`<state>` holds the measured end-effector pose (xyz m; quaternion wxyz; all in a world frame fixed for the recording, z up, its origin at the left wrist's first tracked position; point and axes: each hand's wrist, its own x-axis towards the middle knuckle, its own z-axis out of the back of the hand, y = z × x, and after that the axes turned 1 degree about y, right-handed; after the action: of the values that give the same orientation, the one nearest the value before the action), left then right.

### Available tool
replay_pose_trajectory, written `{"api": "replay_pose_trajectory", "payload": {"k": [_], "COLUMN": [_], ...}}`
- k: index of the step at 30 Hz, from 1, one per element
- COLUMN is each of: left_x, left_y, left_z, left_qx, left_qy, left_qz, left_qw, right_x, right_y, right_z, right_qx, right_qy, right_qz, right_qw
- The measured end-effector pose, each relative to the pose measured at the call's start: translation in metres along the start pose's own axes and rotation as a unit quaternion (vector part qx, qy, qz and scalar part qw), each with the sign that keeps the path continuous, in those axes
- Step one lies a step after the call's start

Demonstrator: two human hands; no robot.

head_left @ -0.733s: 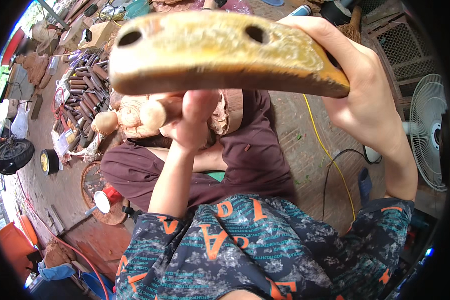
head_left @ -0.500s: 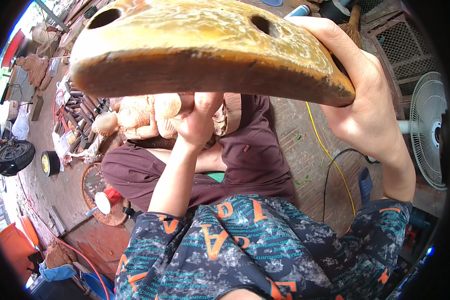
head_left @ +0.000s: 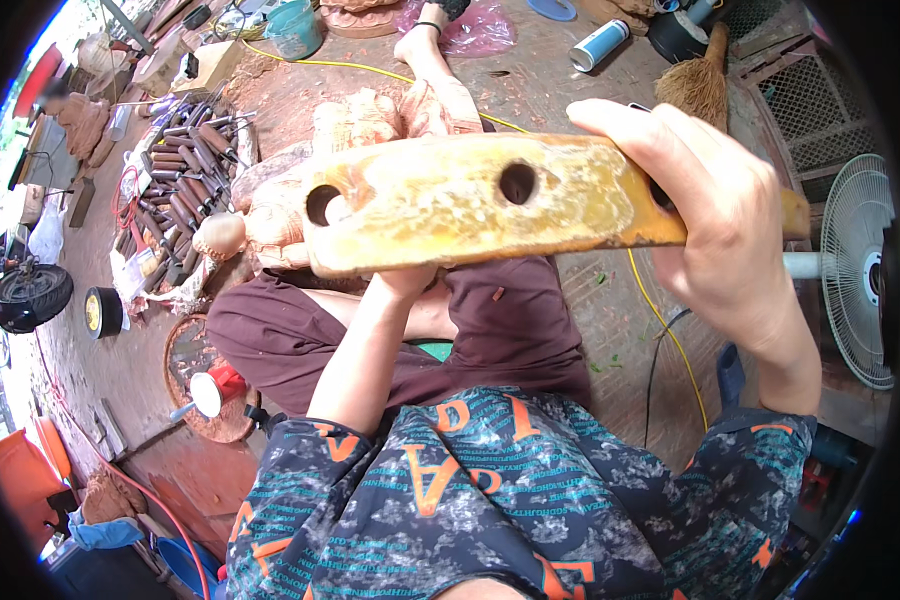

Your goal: The person carves a wooden Buddha statue using a chisel and a wooden mallet. They repeatedly strike the chisel to shape the intricate details of the statue's robes and base while sitting on the floor.

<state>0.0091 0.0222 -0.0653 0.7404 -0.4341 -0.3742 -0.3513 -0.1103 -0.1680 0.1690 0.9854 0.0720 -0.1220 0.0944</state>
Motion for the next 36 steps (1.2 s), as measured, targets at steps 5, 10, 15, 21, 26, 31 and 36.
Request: {"api": "replay_pose_trajectory", "payload": {"k": [5,10,15,21,26,31,36], "left_x": [0.034,0.086,0.112,0.115,0.116,0.119,0.124], "left_y": [-0.018,-0.053,-0.098,-0.104,-0.103,-0.096,-0.09], "left_z": [0.016,0.003,-0.023,-0.043,-0.036,-0.035,-0.032], "left_qx": [-0.331,-0.564,-0.347,-0.303,-0.343,-0.369,-0.403], "left_qy": [-0.034,-0.095,0.036,0.011,0.01,0.004,-0.035], "left_qz": [0.183,0.219,0.022,0.001,0.034,0.065,0.11], "left_qw": [0.925,0.791,0.937,0.953,0.939,0.927,0.908], "right_x": [-0.009,-0.015,-0.031,-0.045,-0.047,-0.042,-0.038], "right_y": [-0.011,-0.013,-0.024,-0.031,-0.022,-0.007,-0.003], "right_z": [-0.013,-0.015,-0.013,-0.004,-0.006,-0.002,0.001], "right_qx": [0.163,0.201,0.244,0.215,0.199,0.144,0.158], "right_qy": [-0.065,-0.057,-0.105,-0.127,-0.148,-0.132,-0.139], "right_qz": [-0.009,-0.072,-0.19,-0.22,-0.195,-0.211,-0.207], "right_qw": [0.984,0.975,0.945,0.943,0.949,0.958,0.956]}}
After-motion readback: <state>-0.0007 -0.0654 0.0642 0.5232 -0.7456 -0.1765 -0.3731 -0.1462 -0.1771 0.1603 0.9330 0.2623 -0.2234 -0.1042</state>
